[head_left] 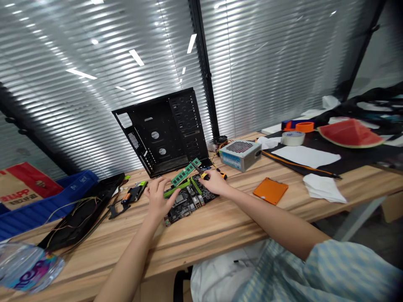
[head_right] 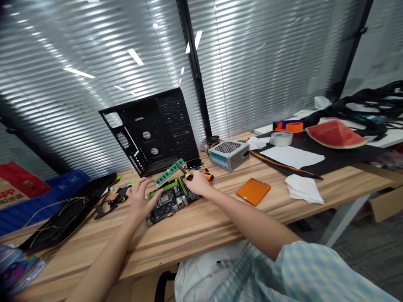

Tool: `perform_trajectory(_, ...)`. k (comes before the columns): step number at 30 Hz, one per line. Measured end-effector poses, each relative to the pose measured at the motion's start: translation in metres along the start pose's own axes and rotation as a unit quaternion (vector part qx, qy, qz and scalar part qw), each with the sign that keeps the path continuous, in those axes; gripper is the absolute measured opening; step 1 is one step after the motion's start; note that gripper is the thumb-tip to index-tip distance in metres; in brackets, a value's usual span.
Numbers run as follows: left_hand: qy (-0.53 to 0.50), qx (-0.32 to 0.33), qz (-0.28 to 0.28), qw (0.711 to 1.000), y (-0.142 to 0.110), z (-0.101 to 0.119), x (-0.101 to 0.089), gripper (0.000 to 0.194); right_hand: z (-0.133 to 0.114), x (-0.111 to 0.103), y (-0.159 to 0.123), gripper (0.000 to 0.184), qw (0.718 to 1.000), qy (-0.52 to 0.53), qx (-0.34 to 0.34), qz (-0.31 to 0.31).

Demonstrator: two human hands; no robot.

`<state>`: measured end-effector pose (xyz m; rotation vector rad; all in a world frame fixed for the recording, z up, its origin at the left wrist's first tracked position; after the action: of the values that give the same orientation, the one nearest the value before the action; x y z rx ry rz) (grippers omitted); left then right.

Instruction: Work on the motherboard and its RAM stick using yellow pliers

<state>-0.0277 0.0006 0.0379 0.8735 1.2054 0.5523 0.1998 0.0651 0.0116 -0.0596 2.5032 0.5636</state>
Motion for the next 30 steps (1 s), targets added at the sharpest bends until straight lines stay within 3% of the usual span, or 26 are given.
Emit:
perform_trajectory(11, 0.007, -0.001, 0.021, 1.000, -0.0002, -0.0021, 0.0018, 0.029, -0.0096, -0.0055, -0.0035, 0.021, 1.000, -0.012, -0.007, -0.005)
perform_trajectory(30, -0.010, -0.017, 0.010, 1.000, -0.0011, -0.0041, 0.0025, 0.026, -0.0046, -0.0042, -0.0009, 0.020, 0.999, 0.017, 0.035, 0.001)
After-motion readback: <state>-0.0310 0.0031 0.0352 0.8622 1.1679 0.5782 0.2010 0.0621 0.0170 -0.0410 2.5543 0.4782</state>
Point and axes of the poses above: each hand's wrist, its own y-axis towards the middle knuckle, its own x-axis out of the palm, z = x × y, the point moved 2 cm from there along y, towards the middle knuckle, and after that the axes turned 9 degrees about -x, right-handed, at the moved point
